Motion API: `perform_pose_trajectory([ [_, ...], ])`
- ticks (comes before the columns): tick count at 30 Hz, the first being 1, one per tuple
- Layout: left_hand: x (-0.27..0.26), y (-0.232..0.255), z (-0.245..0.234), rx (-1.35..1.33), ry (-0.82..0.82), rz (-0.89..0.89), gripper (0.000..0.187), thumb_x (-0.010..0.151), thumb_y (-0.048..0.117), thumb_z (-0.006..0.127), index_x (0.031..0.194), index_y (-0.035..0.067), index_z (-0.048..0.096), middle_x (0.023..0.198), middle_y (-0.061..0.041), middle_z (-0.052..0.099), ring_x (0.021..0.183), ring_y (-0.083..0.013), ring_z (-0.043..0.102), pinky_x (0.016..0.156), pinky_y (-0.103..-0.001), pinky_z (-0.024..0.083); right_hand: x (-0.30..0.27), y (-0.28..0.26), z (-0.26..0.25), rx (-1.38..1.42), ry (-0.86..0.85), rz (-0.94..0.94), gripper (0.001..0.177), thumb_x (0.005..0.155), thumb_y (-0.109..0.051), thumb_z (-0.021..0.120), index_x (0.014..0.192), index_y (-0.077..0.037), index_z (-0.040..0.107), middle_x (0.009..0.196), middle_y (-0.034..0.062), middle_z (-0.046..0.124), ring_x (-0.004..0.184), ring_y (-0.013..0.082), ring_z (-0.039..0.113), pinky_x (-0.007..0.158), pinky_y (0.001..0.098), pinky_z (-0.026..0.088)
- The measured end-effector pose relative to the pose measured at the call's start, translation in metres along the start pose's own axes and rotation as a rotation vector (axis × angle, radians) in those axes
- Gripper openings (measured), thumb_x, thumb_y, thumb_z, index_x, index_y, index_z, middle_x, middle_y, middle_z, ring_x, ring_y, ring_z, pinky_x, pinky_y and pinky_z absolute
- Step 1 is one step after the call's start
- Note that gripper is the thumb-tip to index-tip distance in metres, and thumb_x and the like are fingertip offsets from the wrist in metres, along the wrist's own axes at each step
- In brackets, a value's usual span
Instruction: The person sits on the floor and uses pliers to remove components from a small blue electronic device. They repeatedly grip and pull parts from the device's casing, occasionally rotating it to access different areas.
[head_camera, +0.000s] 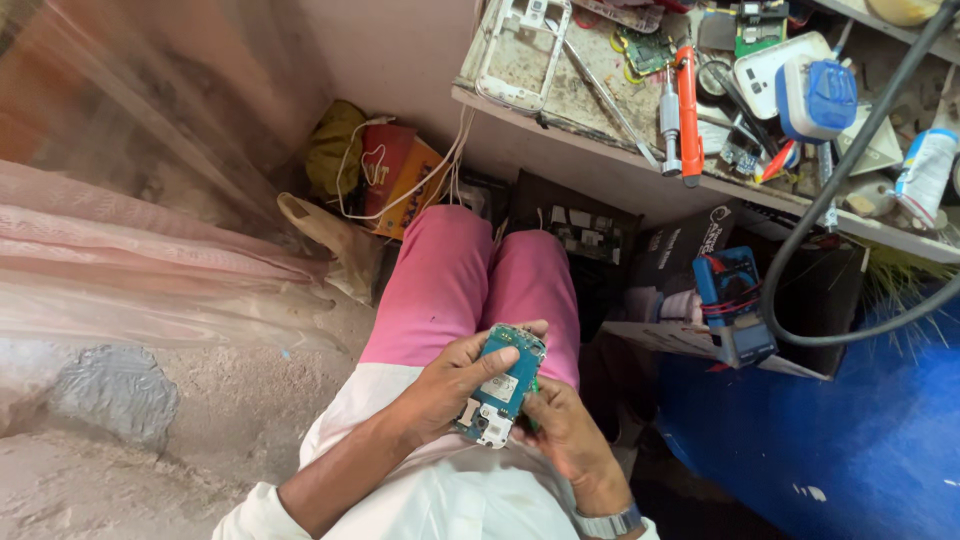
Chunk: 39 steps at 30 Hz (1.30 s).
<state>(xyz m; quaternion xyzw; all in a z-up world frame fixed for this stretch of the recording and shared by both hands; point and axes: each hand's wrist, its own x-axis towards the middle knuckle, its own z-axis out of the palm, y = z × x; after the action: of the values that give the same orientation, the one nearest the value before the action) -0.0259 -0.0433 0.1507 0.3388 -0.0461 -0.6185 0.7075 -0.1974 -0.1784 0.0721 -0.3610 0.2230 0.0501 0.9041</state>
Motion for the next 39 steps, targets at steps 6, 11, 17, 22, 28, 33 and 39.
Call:
perform_pose_trajectory([
  [6, -0.004, 0.014, -0.009, 0.072, 0.081, 0.094, 0.055, 0.103, 0.026, 0.06, 0.153, 0.008, 0.05, 0.11, -0.002, 0.069, 0.088, -0.0073, 0.067, 0.075, -0.023, 0.058, -0.01, -0.015, 0.007, -0.097, 0.146, -0.225, 0.035, 0.101, -0.012, 0.056, 0.129, 0.009, 0.061, 0.126, 0.0204, 0.07, 0.118, 0.0282, 0.068, 0.103, 0.0424, 0.056],
  [11, -0.006, 0.021, -0.017, 0.183, 0.131, 0.033, 0.042, 0.101, 0.031, 0.056, 0.133, 0.003, 0.061, 0.109, -0.01, 0.076, 0.088, -0.0138, 0.074, 0.076, -0.029, 0.062, -0.033, -0.047, 0.012, -0.123, 0.011, -0.145, 0.049, 0.1, -0.015, 0.052, 0.142, 0.009, 0.049, 0.133, 0.0279, 0.067, 0.121, 0.0372, 0.066, 0.088, 0.042, 0.058],
  [17, -0.011, 0.023, -0.016, 0.214, 0.013, 0.062, 0.036, 0.104, 0.032, 0.059, 0.121, 0.001, 0.064, 0.097, -0.015, 0.075, 0.086, -0.0171, 0.075, 0.076, -0.03, 0.062, -0.036, -0.057, 0.03, -0.067, -0.15, 0.032, 0.051, 0.104, -0.019, 0.051, 0.144, 0.012, 0.046, 0.129, 0.0326, 0.066, 0.118, 0.0386, 0.069, 0.086, 0.043, 0.063],
  [22, -0.011, 0.025, -0.016, 0.245, 0.035, 0.043, 0.034, 0.102, 0.031, 0.06, 0.119, 0.002, 0.063, 0.102, -0.009, 0.075, 0.086, -0.0149, 0.074, 0.075, -0.029, 0.061, -0.029, -0.072, 0.039, -0.111, -0.149, 0.068, 0.054, 0.105, -0.023, 0.05, 0.145, 0.012, 0.047, 0.127, 0.0313, 0.068, 0.114, 0.0363, 0.069, 0.083, 0.0442, 0.064],
  [28, -0.011, 0.027, -0.019, 0.286, 0.057, 0.038, 0.035, 0.101, 0.032, 0.062, 0.12, 0.002, 0.064, 0.097, -0.009, 0.076, 0.086, -0.0141, 0.074, 0.076, -0.028, 0.061, -0.03, -0.083, 0.05, -0.109, -0.15, 0.117, 0.053, 0.104, -0.024, 0.05, 0.147, 0.008, 0.049, 0.125, 0.0278, 0.068, 0.115, 0.0329, 0.069, 0.083, 0.0416, 0.064],
  [33, -0.009, 0.024, -0.023, 0.369, 0.111, 0.021, 0.034, 0.1, 0.031, 0.062, 0.119, 0.003, 0.067, 0.095, -0.003, 0.073, 0.082, -0.0079, 0.068, 0.07, -0.024, 0.057, -0.026, -0.081, 0.05, -0.096, -0.141, 0.13, 0.051, 0.103, -0.023, 0.05, 0.143, 0.009, 0.05, 0.124, 0.0274, 0.068, 0.112, 0.0341, 0.071, 0.078, 0.0407, 0.064],
  [39, -0.01, 0.023, -0.026, 0.41, 0.111, 0.019, 0.03, 0.101, 0.03, 0.062, 0.116, 0.004, 0.068, 0.09, -0.001, 0.071, 0.077, -0.0056, 0.063, 0.065, -0.023, 0.054, -0.024, -0.08, 0.048, -0.11, -0.149, 0.119, 0.049, 0.104, -0.024, 0.048, 0.141, 0.009, 0.052, 0.122, 0.0267, 0.069, 0.109, 0.0316, 0.072, 0.076, 0.0391, 0.064],
])
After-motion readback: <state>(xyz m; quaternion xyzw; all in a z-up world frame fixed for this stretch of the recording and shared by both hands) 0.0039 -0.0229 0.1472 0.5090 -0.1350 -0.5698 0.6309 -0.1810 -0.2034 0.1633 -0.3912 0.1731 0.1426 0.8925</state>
